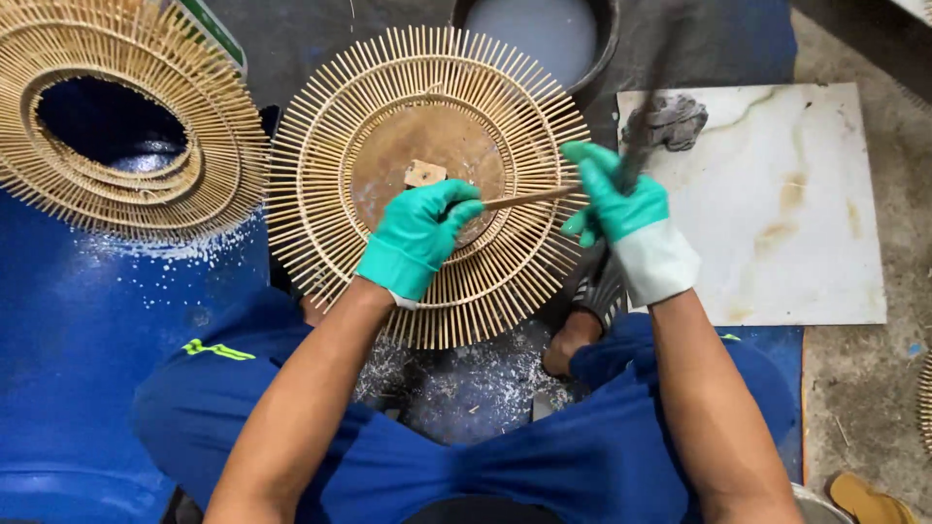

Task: Assembling a radial decorative frame using bamboo strips and glue on a circular base.

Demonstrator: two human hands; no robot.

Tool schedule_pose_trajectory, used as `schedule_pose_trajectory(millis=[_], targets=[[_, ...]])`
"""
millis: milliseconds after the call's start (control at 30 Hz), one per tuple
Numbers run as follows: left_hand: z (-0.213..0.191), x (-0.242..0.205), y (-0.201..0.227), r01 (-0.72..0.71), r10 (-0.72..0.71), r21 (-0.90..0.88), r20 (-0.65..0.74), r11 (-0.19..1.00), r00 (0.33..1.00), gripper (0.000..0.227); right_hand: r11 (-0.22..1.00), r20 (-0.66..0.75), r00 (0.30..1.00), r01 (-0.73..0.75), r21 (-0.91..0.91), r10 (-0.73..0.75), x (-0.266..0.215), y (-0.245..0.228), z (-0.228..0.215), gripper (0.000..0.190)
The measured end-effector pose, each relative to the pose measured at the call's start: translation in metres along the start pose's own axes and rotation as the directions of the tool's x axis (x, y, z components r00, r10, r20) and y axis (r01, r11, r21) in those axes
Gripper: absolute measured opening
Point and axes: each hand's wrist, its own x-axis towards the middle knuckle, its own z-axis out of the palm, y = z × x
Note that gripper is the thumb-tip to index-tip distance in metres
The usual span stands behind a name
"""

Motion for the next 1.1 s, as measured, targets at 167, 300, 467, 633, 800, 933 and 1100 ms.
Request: schedule_pose_trajectory(millis=[167, 300, 467, 633, 800, 933, 1100], targets=[[0.022, 0.0, -0.002, -0.065, 0.065, -0.381, -0.013, 0.922, 0.998, 0.021, 0.938, 0.065, 0.976, -0.179, -0.298, 0.207, 0.001, 0.024, -0.006, 0.036], [0.03, -0.001, -0.019, 0.104, -0.097, -0.501, 0.04, 0.859, 0.994, 0.032, 0.845, 0.043, 0.934, -0.302, -0.441, 0.356, 0.007, 0.043, -0.015, 0.036], [0.03, 0.004, -0.062, 0.31, -0.306, 0.224, -0.054, 0.924, 0.951, 0.099, 0.836, -0.157, 0.964, -0.266, -0.48, 0.217, 0.011, 0.056, -0.047, 0.041], [0.042, 0.008, -0.083, 0.545, -0.635, 0.467, 0.047, 0.697, 0.771, 0.135, 0.879, -0.311, 0.919, -0.344, -0.331, 0.243, 0.018, 0.061, -0.078, 0.035], [0.021, 0.016, -0.137, 0.334, -0.477, 0.541, 0.144, 0.772, 0.867, 0.139, 0.907, -0.383, 0.902, -0.317, -0.279, 0.197, 0.02, 0.053, -0.081, 0.026], [0.021, 0.025, -0.134, 0.116, -0.244, 0.522, 0.182, 0.845, 0.953, 0.133, 0.883, -0.419, 0.877, -0.372, -0.287, 0.233, 0.03, 0.068, -0.079, 0.026], [0.002, 0.028, -0.101, 0.38, -0.482, 0.442, 0.142, 0.812, 0.865, 0.135, 0.851, -0.397, 0.874, -0.416, -0.32, 0.279, 0.043, 0.099, -0.077, 0.026]])
